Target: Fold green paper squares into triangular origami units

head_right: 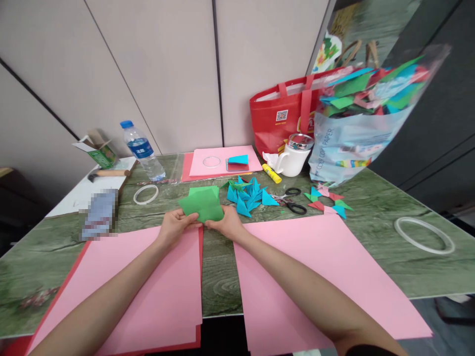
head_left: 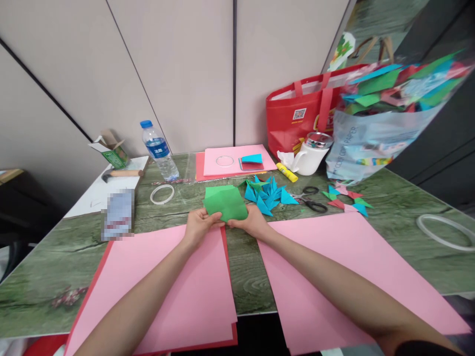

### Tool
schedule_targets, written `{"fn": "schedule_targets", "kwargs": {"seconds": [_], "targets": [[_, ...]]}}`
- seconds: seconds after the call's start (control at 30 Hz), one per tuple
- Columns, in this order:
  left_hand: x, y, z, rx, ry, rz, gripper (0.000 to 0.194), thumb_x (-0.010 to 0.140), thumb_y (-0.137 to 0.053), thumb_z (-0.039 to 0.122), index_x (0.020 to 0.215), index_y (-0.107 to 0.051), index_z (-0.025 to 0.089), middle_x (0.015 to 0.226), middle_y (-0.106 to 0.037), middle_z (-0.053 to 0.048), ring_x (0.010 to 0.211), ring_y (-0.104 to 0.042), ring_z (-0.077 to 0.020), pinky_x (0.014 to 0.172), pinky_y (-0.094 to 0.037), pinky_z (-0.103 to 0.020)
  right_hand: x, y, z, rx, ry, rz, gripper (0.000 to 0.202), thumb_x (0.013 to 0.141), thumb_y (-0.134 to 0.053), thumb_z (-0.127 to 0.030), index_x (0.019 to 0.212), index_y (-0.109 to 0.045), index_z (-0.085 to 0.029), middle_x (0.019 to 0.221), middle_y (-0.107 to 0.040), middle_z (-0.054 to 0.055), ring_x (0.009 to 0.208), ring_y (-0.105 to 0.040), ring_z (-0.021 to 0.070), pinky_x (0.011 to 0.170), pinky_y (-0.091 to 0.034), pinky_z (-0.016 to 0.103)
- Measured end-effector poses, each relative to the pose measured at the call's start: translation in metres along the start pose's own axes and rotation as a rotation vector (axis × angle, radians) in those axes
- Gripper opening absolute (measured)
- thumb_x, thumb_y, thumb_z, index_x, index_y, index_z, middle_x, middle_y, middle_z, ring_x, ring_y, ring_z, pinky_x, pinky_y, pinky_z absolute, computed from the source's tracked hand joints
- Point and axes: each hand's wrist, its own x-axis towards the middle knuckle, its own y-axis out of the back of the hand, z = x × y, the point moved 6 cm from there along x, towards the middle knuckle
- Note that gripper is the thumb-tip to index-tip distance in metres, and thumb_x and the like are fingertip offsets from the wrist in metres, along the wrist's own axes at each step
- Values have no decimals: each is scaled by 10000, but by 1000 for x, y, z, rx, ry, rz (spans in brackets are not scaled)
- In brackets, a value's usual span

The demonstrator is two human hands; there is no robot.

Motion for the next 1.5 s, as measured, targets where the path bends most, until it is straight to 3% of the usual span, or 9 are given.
{"fn": "schedule_targets", "kwargs": {"seconds": [0.33, 0.6, 0.77, 1.1, 1.3, 1.5], "targets": [[-4, 1, 1, 55, -37, 89, 277, 517, -756, 284, 638, -572, 116, 489, -637, -10, 509, -640, -182, 529, -528, -256, -4, -2, -4, -73, 63, 109, 302, 545, -682, -320, 752, -619, -110, 700, -662, 62, 595, -575, 176, 530, -449, 272], [-8, -5, 1, 56, -53, 58, 288, 525, -749, 292, 635, -549, 117, 512, -645, -7, 538, -650, -192, 534, -526, -257, -6, -5, -5, 8, 71, 81, 249, 577, -647, -323, 706, -600, -115, 643, -648, 47, 534, -556, 153, 487, -444, 252], [-7, -3, 0, 70, -40, 73, 297, 528, -749, 295, 595, -514, 127, 480, -637, -13, 537, -652, -201, 535, -525, -261, -7, -2, -5, -64, 75, 144, 192, 564, -638, -263, 679, -583, -120, 645, -645, 45, 545, -555, 158, 485, -432, 249], [0, 2, 5, 62, -23, 25, 303, 542, -736, 315, 716, -599, 109, 562, -674, -45, 556, -653, -213, 616, -533, -331, -4, -7, -4, 68, 100, -24, 174, 599, -588, -169, 767, -599, -122, 724, -674, 40, 619, -606, 162, 598, -484, 277], [0, 3, 6, 135, -31, 37, 320, 513, -744, 326, 707, -607, 111, 606, -685, -41, 576, -652, -211, 622, -533, -329, -4, -7, -4, 72, 56, -7, 186, 587, -655, -274, 694, -600, -132, 638, -670, 33, 566, -605, 174, 556, -483, 288], [-3, -5, 8, 159, -86, -69, 397, 494, -755, 229, 831, -569, 129, 712, -703, -44, 646, -660, -202, 650, -530, -313, -3, -7, 3, 109, -9, 10, 169, 598, -653, -279, 649, -580, -136, 591, -667, 53, 535, -620, 191, 510, -478, 283]]}}
